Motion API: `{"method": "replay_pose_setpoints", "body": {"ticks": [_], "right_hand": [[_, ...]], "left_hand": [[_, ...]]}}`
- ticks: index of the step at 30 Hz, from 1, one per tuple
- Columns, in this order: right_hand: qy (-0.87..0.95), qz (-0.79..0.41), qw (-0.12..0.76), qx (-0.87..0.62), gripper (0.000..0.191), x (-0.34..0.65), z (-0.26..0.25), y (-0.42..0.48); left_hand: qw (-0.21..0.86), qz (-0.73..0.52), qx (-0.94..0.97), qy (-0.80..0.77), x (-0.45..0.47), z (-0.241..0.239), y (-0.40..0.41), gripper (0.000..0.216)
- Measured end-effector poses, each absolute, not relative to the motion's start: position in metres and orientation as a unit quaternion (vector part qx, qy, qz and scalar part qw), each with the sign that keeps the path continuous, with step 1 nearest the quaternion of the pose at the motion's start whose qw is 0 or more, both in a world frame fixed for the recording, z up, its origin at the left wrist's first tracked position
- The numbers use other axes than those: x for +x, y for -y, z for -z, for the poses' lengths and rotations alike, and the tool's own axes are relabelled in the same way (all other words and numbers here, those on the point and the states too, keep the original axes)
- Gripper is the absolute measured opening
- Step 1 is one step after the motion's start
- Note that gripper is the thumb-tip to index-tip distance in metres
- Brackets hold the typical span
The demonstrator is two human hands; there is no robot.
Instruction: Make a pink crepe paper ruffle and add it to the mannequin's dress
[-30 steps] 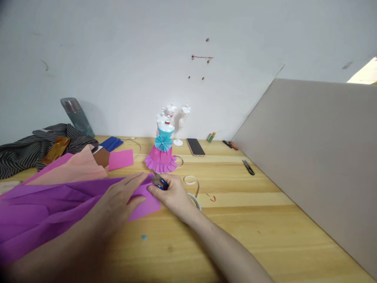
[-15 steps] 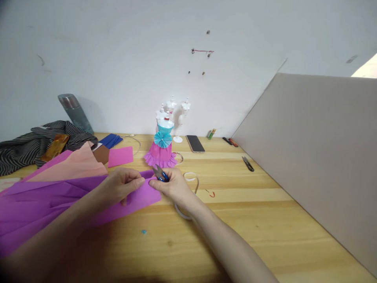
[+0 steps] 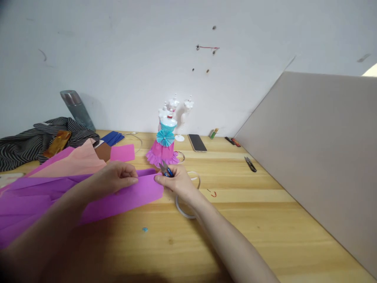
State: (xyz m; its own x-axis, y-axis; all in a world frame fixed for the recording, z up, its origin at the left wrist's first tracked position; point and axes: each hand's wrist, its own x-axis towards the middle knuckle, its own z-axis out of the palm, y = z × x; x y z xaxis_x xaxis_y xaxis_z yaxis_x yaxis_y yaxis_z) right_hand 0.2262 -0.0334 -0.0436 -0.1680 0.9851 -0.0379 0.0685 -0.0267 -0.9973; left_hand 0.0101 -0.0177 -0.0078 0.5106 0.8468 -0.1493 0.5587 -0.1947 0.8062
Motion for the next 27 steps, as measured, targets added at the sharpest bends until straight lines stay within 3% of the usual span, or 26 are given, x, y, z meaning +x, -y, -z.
{"method": "replay_pose_setpoints", "body": {"ticks": [13, 19, 27], "right_hand": [[0.56, -0.526, 0.402, -0.498, 0.035, 0.225, 0.051, 0.029], [0.585, -0.535, 0.384, -0.474, 0.04, 0.224, 0.058, 0.03], [0.573, -0.533, 0.392, -0.483, 0.047, 0.222, 0.056, 0.03]], "left_hand": [[0.416, -0.124, 0.78, -0.451, 0.002, 0.008, 0.014, 0.016], [0.439, -0.116, 0.773, -0.443, 0.0, 0.017, 0.01, 0.014], [0.389, -0.113, 0.809, -0.425, 0.008, 0.021, 0.007, 0.022]]}}
